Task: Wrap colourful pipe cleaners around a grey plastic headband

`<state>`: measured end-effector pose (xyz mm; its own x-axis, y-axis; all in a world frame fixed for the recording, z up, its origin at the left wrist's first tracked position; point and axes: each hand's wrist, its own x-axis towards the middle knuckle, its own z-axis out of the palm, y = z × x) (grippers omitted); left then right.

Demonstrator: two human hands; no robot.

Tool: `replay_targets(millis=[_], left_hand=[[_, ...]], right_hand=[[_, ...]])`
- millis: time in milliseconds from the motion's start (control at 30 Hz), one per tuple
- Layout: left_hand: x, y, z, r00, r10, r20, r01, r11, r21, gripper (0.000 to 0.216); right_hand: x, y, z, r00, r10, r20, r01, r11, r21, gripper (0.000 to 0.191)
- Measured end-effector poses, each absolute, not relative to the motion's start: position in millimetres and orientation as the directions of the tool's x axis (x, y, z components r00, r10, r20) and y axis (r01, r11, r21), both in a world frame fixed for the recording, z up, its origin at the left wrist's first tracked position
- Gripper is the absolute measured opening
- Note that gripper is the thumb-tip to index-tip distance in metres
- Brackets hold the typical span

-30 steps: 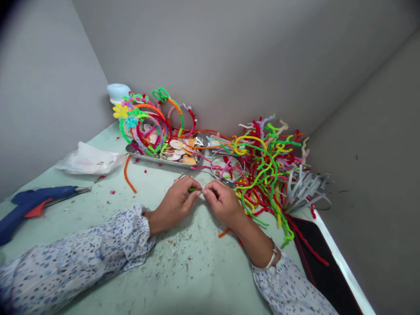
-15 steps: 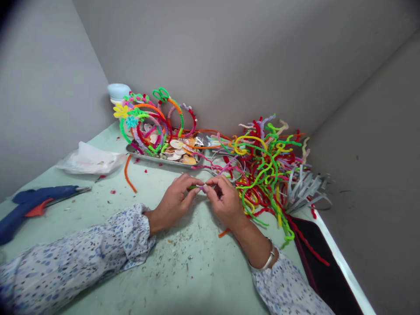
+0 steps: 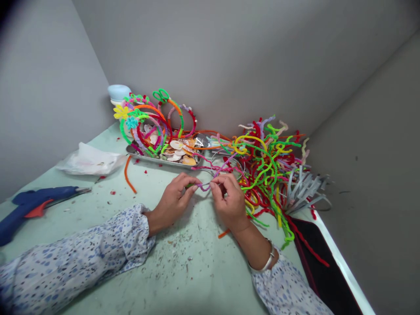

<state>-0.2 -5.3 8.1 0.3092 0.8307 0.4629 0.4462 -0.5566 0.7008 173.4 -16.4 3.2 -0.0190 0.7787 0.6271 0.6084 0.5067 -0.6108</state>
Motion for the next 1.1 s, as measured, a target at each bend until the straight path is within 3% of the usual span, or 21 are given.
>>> replay_targets(millis=[467, 800, 1100], left_hand=[[-0.1, -4.8, 8.3, 0.251, 0.857, 0.449, 0.347, -0.513, 0.785, 0.017], [0.8, -4.3, 6.8, 0.240, 0.885, 0.399, 0.268, -0.456, 0.849, 0.016], [0.2, -4.8, 9.4, 0.276, 0.855, 0.440, 0.285, -0.510, 0.812, 0.020]], right_hand=[[170.9, -16.9, -2.2, -0.203, 0.781, 0.590, 0.619, 0.569, -0.541, 0.015], [171.2, -14.8, -5.3, -0.233, 0.807, 0.543, 0.666, 0.540, -0.515, 0.016], [169.6, -16.0, -5.2, -0.197, 0.794, 0.575, 0.653, 0.544, -0.527, 0.009]])
